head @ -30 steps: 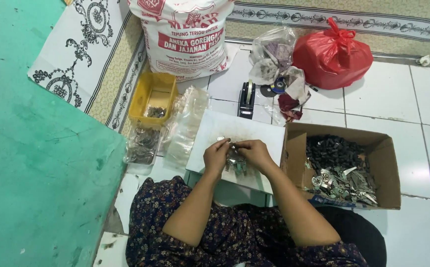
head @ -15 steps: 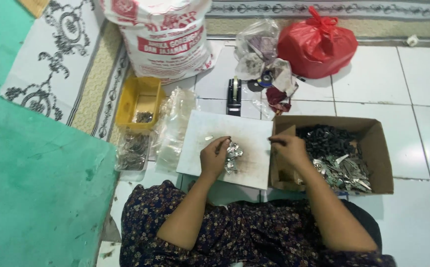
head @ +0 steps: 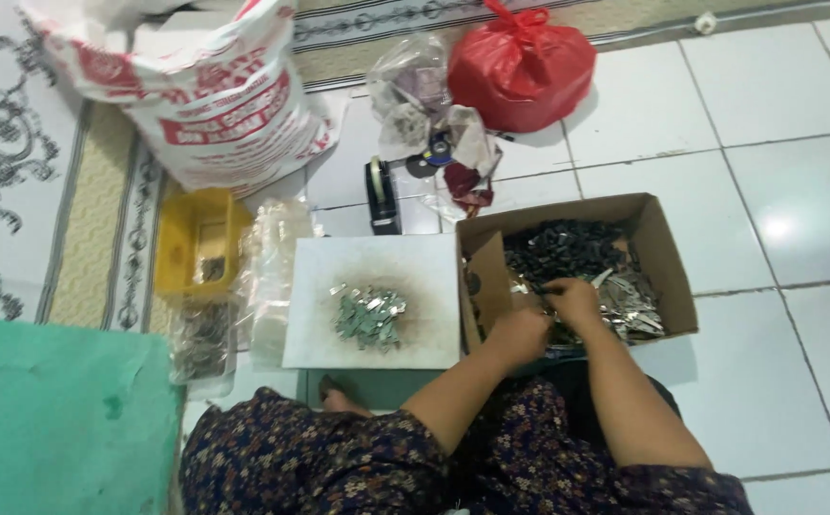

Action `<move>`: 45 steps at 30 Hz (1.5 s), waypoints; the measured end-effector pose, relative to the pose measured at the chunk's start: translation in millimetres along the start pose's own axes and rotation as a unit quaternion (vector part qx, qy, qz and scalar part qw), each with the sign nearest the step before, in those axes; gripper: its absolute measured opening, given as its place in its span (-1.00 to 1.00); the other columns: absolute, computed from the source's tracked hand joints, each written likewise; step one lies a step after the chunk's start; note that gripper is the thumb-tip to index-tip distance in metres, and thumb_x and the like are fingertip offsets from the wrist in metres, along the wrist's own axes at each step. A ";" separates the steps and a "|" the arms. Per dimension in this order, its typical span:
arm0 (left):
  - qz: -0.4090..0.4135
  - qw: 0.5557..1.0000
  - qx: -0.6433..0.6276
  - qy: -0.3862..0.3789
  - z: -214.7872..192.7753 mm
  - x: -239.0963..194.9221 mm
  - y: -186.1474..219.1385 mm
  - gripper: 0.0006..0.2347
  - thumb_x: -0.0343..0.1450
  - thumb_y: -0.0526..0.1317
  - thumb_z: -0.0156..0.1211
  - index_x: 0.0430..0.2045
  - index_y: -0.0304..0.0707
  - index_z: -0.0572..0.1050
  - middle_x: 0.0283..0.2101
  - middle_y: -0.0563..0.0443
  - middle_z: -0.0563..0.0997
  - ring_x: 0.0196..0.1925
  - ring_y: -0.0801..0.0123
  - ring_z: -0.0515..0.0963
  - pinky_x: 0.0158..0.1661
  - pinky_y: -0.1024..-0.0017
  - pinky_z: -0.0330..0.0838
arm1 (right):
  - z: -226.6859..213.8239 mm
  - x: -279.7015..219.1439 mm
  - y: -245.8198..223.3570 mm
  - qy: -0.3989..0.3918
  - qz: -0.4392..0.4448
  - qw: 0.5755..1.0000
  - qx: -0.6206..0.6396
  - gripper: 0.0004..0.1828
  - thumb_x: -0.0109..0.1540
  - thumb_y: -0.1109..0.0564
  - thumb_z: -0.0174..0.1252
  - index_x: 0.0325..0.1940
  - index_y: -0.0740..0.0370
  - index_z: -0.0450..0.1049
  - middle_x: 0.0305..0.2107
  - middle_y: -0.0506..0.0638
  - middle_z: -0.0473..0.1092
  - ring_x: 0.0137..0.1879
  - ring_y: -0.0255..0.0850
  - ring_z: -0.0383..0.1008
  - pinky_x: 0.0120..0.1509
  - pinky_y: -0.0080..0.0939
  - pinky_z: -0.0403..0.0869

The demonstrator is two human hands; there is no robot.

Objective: The person is picking up small metal components from a cardboard box and arranging them on a white square board.

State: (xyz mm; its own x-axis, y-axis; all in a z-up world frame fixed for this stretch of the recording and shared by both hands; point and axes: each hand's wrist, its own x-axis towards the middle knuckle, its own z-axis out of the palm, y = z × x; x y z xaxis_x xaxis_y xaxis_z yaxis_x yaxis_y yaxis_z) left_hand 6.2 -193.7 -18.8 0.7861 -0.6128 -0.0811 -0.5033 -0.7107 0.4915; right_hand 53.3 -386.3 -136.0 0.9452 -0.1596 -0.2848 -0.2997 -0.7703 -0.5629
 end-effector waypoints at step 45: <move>-0.200 0.946 0.233 0.101 84.7 43.4 -67.4 -0.85 0.42 -0.36 0.10 -0.34 -0.57 0.57 -0.41 -0.25 0.55 -0.54 0.30 0.64 -0.52 0.36 0.61 | 11.6 -12.0 -86.5 -0.097 -0.151 0.972 -0.154 -0.73 0.24 0.08 0.13 -0.02 0.12 0.60 -0.08 0.16 0.49 0.14 0.12 0.52 0.22 0.02 0.51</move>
State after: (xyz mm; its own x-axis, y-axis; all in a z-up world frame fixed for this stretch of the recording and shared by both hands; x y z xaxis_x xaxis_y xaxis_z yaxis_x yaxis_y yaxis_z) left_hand 43.8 -201.7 -128.9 0.9762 -0.2168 0.0109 -0.2170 -0.9760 0.0163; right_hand 66.4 -310.6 -93.0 0.9330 0.1979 -0.3006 0.0678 -0.9170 -0.3932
